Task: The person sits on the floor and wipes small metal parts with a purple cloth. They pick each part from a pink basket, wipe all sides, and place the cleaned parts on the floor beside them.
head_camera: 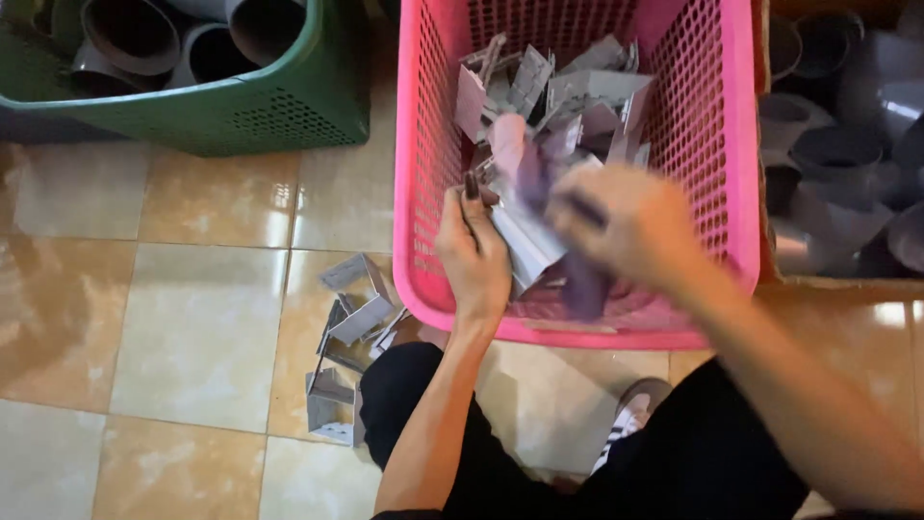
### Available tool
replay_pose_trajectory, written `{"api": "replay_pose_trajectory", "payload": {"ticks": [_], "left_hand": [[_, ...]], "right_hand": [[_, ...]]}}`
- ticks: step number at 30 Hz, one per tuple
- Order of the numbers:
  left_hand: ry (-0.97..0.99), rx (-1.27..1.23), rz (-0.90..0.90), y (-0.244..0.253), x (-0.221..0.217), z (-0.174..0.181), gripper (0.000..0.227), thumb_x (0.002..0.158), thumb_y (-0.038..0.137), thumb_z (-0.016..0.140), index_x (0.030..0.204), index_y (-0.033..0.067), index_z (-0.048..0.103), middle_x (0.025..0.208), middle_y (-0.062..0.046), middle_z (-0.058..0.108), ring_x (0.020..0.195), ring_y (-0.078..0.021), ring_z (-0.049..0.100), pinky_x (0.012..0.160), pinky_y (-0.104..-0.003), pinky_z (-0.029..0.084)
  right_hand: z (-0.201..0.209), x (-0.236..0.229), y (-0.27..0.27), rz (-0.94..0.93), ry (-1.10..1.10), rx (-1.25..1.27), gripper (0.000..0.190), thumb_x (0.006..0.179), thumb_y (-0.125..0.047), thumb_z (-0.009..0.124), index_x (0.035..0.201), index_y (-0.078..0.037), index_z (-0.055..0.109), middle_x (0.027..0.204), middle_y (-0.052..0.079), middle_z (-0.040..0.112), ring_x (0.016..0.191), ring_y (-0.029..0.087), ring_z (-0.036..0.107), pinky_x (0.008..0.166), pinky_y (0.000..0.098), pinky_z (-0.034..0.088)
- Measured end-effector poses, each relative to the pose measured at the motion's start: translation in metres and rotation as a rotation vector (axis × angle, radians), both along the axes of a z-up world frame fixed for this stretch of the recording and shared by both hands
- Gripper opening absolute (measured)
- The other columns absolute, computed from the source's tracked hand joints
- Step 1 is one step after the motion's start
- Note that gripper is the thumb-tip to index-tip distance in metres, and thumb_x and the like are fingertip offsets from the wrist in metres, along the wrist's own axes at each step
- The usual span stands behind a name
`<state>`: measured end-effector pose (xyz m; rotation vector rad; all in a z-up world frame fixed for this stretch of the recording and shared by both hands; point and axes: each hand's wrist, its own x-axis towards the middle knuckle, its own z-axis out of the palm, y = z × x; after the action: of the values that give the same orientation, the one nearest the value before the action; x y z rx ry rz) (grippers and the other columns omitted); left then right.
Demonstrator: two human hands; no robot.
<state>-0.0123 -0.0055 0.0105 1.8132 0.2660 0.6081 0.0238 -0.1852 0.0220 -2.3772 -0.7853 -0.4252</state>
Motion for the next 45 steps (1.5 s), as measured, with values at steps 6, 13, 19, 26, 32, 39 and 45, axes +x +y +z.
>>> {"api": "replay_pose_trajectory", "payload": {"ticks": [6, 13, 19, 26, 32, 39, 45], "left_hand": [[-0.013, 0.038, -0.004, -0.002, 0.002, -0.001, 0.032, 0.11, 0.027, 0.044, 0.089, 0.0119, 0.062, 0.071, -0.019, 0.065, 0.07, -0.042, 0.067, 0.068, -0.046, 0.054], [0.276, -0.599, 0.152, -0.002, 0.019, -0.047, 0.03, 0.104, 0.035, 0.052, 0.109, 0.0067, 0.061, 0.098, -0.017, 0.066, 0.095, -0.024, 0.061, 0.089, -0.041, 0.052], [0.591, -1.141, -0.005, -0.021, 0.002, 0.054, 0.072, 0.095, 0.061, 0.051, 0.135, 0.0025, 0.064, 0.134, -0.021, 0.063, 0.128, -0.0345, 0.061, 0.106, -0.046, 0.05], [0.53, -1.491, -0.165, -0.006, 0.007, 0.009, 0.086, 0.083, 0.088, 0.054, 0.114, 0.009, 0.068, 0.104, -0.015, 0.071, 0.095, -0.0305, 0.071, 0.082, -0.046, 0.059], [0.138, -1.497, -0.456, 0.008, 0.012, -0.027, 0.067, 0.107, 0.063, 0.041, 0.129, 0.0047, 0.065, 0.117, -0.008, 0.071, 0.097, -0.0163, 0.067, 0.084, -0.029, 0.053], [0.209, -1.396, -0.265, -0.015, 0.007, -0.04, 0.041, 0.104, 0.03, 0.055, 0.136, 0.0045, 0.058, 0.132, -0.008, 0.063, 0.111, -0.0143, 0.059, 0.098, -0.027, 0.046], [0.084, -1.268, -0.361, 0.003, 0.011, -0.05, 0.016, 0.105, 0.025, 0.055, 0.116, 0.0142, 0.055, 0.105, 0.002, 0.055, 0.088, -0.0053, 0.049, 0.084, -0.023, 0.043]], "right_hand": [[-0.01, 0.02, -0.012, -0.144, 0.096, -0.076, 0.019, 0.099, -0.026, 0.074, 0.111, -0.011, 0.069, 0.092, 0.018, 0.071, 0.092, 0.038, 0.07, 0.082, 0.0484, 0.055], [0.005, -0.001, 0.031, -0.034, -0.319, -0.052, 0.05, 0.1, -0.057, 0.06, 0.112, -0.008, 0.062, 0.112, 0.013, 0.061, 0.106, 0.034, 0.058, 0.094, 0.0468, 0.039], [-0.028, 0.023, 0.022, -0.114, 0.202, 0.222, 0.031, 0.113, -0.035, 0.047, 0.113, -0.007, 0.059, 0.078, 0.016, 0.063, 0.084, 0.04, 0.067, 0.081, 0.0472, 0.044], [-0.008, 0.03, -0.003, -0.177, -0.044, 0.393, 0.013, 0.115, -0.015, 0.068, 0.12, -0.004, 0.07, 0.094, 0.015, 0.065, 0.082, 0.03, 0.066, 0.074, 0.0396, 0.051], [0.035, -0.051, 0.033, -0.009, 0.013, -0.469, 0.047, 0.095, -0.037, 0.062, 0.136, -0.015, 0.068, 0.093, 0.006, 0.057, 0.051, 0.016, 0.048, 0.038, 0.0297, 0.043], [0.034, -0.03, 0.059, -0.284, -0.294, -0.473, 0.044, 0.1, -0.028, 0.066, 0.137, -0.005, 0.07, 0.084, 0.003, 0.064, 0.042, 0.02, 0.054, 0.037, 0.0313, 0.041], [0.035, -0.045, 0.065, -0.195, -0.459, -0.373, 0.04, 0.095, -0.021, 0.069, 0.129, 0.0, 0.071, 0.086, 0.007, 0.067, 0.052, 0.019, 0.049, 0.05, 0.032, 0.038]]}}
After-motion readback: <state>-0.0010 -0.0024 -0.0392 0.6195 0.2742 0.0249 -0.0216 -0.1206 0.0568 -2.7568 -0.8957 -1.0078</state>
